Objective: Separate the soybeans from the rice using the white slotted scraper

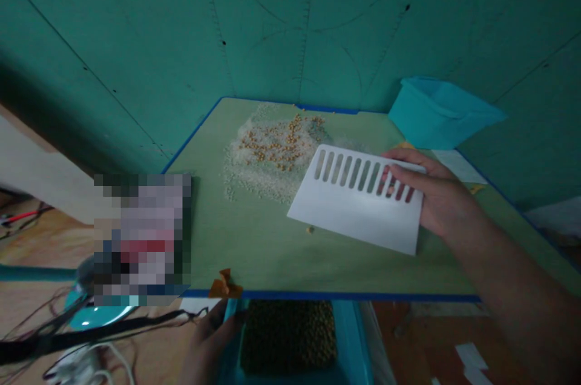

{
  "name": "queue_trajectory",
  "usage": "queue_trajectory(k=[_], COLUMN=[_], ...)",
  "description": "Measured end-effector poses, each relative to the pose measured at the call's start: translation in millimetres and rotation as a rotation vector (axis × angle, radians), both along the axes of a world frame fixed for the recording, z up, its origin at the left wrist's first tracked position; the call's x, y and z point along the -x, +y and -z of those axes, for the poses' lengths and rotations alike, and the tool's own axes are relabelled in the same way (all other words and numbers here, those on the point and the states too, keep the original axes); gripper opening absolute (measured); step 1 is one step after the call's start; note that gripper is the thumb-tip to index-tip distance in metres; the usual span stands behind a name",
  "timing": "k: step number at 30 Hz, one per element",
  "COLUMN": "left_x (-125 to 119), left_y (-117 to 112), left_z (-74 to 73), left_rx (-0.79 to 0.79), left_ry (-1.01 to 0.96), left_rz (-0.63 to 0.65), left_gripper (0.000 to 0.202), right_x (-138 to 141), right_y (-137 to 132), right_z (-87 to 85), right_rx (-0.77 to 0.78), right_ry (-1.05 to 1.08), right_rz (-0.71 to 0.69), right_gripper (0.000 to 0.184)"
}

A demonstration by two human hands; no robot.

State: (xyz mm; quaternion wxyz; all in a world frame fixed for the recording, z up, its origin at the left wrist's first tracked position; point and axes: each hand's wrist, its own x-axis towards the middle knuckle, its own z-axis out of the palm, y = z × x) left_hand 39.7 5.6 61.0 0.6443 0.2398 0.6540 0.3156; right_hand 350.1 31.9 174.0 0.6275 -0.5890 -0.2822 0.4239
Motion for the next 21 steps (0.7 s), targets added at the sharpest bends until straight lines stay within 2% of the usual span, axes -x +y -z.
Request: queue_trajectory(k=[6,10,14,17,21], left_x=[-4,-4,-5,-4,2], left_y=[-2,-5,-6,-6,-7], left_z=[-0.4,-1.9,-6.4,-6.1,0.6], left_rx=[0.033,-0.006,0.035,0.036,0.049], left_ry=[0.021,0.099,0.052,-0.009,0.006], left_rz=[-0.092,-0.112,-0.059,-0.015,0.021], left_gripper=[0.024,0.025,0.024,0.024,0.023], right_x=[-2,-2,0,2,5], right_y=[-1,0,-1,-5,-11], right_z=[0.4,1.3,1.5,1.7,0.8], right_rx=[0.001,-0.003,-0.003,-0.001,0.039], right_ry=[0.011,0.009,0.041,0.062,0.058], right_rz=[-0.074,-0.114,-0.173,-0.274,-0.479], right_gripper=[0.025,0.024,0.024,0.023,0.020])
